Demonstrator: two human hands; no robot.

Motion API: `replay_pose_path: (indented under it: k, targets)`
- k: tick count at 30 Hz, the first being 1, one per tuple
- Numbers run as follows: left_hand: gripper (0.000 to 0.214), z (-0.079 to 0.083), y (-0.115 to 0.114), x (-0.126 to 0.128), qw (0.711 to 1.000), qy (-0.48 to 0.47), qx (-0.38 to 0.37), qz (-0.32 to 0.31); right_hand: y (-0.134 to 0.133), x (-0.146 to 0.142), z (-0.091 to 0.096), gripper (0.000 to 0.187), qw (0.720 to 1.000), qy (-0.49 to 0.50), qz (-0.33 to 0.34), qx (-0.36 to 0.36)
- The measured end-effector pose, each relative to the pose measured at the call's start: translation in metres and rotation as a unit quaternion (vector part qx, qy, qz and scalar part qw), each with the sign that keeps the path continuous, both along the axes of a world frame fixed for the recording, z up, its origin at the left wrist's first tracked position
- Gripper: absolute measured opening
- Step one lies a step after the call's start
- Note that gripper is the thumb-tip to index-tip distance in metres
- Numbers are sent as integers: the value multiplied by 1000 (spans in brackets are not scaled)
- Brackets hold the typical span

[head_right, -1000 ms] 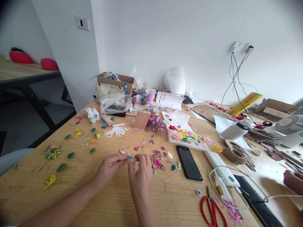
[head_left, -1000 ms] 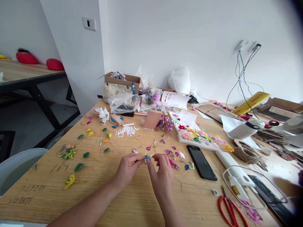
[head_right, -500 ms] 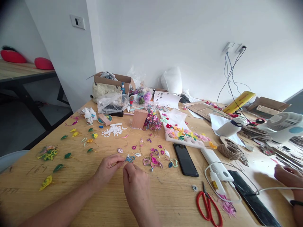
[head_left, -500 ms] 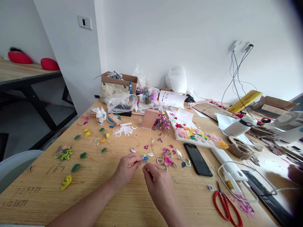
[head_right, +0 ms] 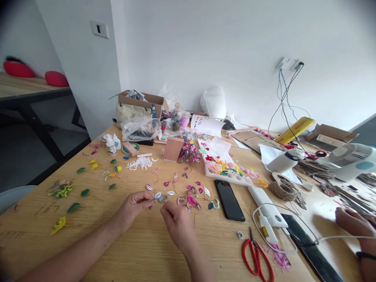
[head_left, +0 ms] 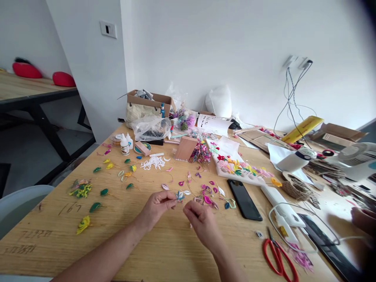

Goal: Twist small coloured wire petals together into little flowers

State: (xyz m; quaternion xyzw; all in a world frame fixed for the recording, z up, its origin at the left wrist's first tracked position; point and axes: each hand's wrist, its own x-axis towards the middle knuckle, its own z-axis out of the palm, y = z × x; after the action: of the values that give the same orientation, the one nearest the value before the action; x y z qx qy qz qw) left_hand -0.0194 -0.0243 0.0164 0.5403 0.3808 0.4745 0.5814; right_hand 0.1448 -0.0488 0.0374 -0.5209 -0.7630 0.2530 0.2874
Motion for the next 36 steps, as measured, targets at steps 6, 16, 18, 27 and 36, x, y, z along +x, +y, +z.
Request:
replay_pose_path:
  k: [6,16,18,27,36]
  targets:
    - [16,-12,3,2,973,149,177,-15,-20,-8,37,24,980,-169,91,58]
    - [14,4,-9,1,993,-11,51,-110,18,13,5,24,997,72,28,-14]
    - [15,3,-5,-1,998,-6,43,-44,7,7,-9,25,998,51,20,-11]
    - [22,-10,-1,2,946,185,235,-124,-14,0,44,21,965,-212,134,79]
    - [15,3,-3,-2,995,-11,57,-86,7,13,-2,25,998,31,47,-8]
